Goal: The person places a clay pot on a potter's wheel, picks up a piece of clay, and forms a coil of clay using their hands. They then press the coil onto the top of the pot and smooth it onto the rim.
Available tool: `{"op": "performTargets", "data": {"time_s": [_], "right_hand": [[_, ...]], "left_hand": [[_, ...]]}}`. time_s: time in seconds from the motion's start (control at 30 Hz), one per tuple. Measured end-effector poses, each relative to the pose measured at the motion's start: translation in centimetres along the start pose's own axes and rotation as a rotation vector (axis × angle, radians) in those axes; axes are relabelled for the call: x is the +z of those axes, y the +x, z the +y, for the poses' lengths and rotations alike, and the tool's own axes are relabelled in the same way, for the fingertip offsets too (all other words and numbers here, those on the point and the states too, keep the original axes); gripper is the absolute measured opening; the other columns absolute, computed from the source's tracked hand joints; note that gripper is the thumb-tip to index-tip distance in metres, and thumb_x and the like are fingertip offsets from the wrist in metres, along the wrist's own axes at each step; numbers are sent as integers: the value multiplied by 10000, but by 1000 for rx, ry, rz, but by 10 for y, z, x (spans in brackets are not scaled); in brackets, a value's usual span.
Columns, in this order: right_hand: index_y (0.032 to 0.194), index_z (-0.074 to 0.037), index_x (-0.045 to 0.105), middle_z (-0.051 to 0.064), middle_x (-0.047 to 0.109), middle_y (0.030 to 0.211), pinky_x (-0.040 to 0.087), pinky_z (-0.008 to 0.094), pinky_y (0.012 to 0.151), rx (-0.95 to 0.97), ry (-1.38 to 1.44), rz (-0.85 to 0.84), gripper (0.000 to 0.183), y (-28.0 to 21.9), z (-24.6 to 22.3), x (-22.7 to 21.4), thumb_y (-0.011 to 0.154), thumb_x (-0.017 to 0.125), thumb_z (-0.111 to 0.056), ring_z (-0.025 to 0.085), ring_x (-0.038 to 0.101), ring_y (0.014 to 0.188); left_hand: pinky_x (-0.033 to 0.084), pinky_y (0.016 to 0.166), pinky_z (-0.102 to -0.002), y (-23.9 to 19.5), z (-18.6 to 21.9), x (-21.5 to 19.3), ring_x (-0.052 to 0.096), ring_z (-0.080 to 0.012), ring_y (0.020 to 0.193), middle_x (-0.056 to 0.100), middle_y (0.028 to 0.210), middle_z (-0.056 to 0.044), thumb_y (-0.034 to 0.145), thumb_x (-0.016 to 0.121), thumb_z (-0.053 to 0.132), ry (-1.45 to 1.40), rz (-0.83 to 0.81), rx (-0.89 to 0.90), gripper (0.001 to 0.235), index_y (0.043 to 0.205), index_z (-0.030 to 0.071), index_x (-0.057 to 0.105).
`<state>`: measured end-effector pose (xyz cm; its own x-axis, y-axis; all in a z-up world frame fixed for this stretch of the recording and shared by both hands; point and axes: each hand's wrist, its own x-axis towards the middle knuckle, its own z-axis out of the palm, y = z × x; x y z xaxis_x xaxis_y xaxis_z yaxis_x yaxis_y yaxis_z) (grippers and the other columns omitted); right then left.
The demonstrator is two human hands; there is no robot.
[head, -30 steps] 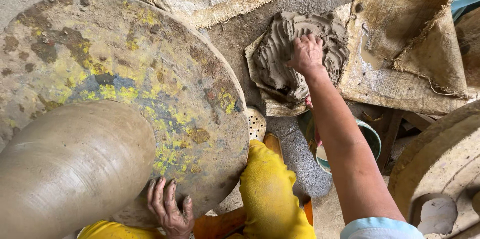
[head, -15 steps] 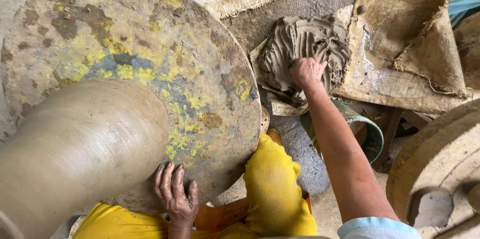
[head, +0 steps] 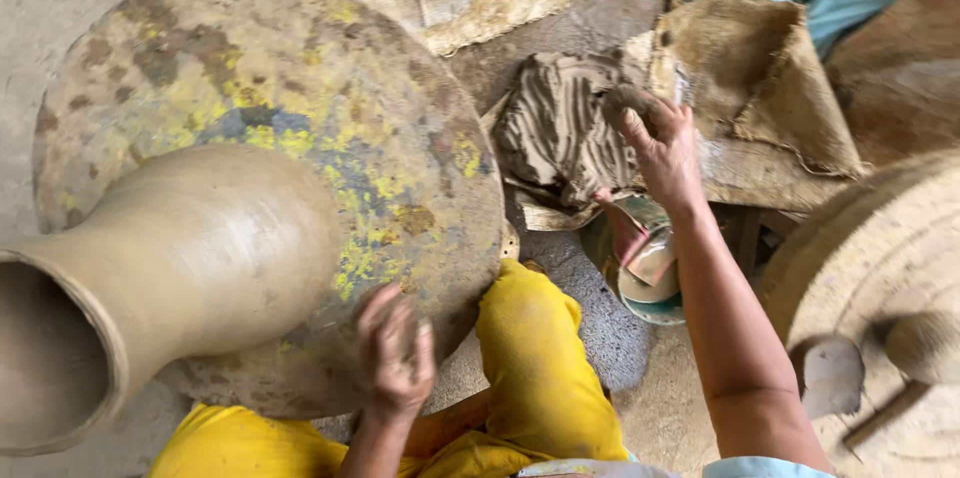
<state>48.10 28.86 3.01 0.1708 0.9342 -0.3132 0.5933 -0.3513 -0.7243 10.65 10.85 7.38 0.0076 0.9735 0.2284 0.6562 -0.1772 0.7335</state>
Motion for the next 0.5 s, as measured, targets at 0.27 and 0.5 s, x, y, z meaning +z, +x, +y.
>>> {"op": "performTargets", "data": {"time_s": [0.27, 0.5], "right_hand": [[1161, -131, 693, 13, 632, 1289, 576, 499, 683, -31, -146, -393, 450, -57, -81, 6, 1009, 298, -285, 278, 635, 804], [1538, -6, 372, 209, 713, 1039, 579, 506, 974, 792, -107, -260, 823, 29, 110, 129, 906, 724, -397, 378, 749, 1059]], "left_hand": [[554, 1228, -523, 165, 89, 98, 670, -268, 1213, 685, 1290, -163, 1017, 800, 248, -1194, -144, -396, 475, 1370, 0, 600], [651, 685, -345, 146, 69, 90, 716, -161, 794, 712, 1042, -62, 910, 792, 283, -1114, -180, -618, 488, 1299, 65, 592]]}}
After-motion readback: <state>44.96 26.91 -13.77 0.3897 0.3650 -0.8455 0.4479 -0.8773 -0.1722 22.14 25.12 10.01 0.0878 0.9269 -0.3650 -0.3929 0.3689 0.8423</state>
